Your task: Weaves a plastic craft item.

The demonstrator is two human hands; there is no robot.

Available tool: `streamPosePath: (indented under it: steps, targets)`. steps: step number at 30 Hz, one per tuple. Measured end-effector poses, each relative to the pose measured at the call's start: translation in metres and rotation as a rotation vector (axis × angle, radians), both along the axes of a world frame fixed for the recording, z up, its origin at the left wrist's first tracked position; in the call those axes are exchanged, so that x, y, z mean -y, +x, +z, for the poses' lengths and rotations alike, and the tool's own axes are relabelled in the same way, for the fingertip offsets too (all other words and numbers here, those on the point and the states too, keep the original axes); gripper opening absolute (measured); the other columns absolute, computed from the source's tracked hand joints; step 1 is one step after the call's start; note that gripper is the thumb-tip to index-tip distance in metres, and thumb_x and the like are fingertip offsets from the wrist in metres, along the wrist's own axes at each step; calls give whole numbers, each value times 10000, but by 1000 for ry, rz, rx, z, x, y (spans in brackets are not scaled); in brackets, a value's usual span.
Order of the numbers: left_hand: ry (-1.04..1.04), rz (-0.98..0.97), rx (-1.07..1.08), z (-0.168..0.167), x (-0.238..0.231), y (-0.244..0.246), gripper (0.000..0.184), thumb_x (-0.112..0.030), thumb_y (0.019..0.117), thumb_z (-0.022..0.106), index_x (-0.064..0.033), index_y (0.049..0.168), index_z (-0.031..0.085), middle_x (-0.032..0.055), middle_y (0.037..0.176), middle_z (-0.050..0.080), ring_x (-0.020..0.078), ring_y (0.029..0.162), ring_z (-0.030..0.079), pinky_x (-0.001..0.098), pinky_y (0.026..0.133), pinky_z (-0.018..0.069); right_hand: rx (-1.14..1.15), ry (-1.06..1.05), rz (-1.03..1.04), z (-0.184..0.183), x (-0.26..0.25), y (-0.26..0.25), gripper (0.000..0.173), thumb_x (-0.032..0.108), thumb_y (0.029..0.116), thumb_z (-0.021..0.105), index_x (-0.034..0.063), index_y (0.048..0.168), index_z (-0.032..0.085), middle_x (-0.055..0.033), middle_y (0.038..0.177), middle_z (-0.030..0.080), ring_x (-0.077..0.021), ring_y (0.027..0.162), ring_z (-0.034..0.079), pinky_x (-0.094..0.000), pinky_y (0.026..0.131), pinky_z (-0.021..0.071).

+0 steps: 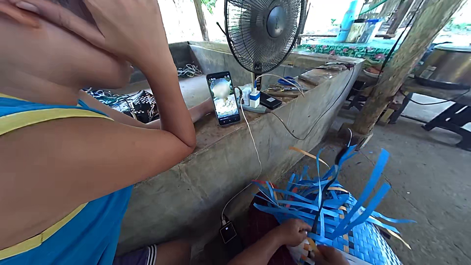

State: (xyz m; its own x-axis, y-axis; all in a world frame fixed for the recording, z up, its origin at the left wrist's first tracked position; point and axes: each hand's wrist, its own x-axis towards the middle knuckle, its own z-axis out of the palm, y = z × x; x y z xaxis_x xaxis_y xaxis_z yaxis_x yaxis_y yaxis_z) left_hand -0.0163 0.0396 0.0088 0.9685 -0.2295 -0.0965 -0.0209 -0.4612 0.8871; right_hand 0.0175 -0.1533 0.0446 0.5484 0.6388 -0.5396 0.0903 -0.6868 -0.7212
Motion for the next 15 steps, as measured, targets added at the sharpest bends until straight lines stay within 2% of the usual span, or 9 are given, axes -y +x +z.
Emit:
streamPosePath:
  steps: [2,4,6,8,10,13,15]
  targets:
    - [-31,-51,41,-5,-1,-3,314,12,1003,443,141,1173,672,319,1190,635,405,1146,611,499,1035,462,163,45,-14,18,-4,8,332,204,1060,526,-84,1133,673,-209,888,722,-326,785,718,-534,791,585]
    - [-59,-110,78,-2,-1,-3,264,25,983,471,161,1069,680,322,1147,604,399,1099,586,494,999,459,308,89,-11,25,-8,22,293,185,1037,578,-80,1079,694,-235,885,711,-376,820,702,-586,820,549]
    - [-43,-151,80,6,-1,-3,241,23,963,525,179,1079,667,346,1164,583,424,1114,569,508,1005,450,364,134,-21,18,-9,30,274,159,1026,602,-91,1088,696,-270,925,706,-409,869,694,-606,852,528]
    - [52,-149,99,6,0,-3,282,-62,972,614,162,1135,663,348,1162,590,449,1128,576,528,1015,454,349,210,-33,10,-1,31,277,138,1026,594,-112,1109,679,-266,922,691,-368,846,670,-559,832,528]
    - [139,-134,125,1,2,-3,326,-130,993,643,157,1146,652,351,1170,607,471,1148,593,544,1038,461,317,245,-12,10,13,26,304,130,1049,531,-136,1141,646,-266,940,675,-338,854,652,-524,826,521]
    - [117,-152,193,-6,2,-3,312,-121,982,656,163,1111,653,344,1136,617,465,1127,602,533,1029,469,332,189,11,2,40,27,330,140,1063,487,-151,1184,587,-299,995,663,-397,914,662,-573,847,519]
    - [86,-178,230,-6,6,-2,287,-105,987,642,165,1084,657,338,1113,621,457,1111,605,521,1025,471,347,98,3,-11,52,32,341,164,1070,491,-136,1198,591,-311,1031,670,-441,964,670,-617,883,507]
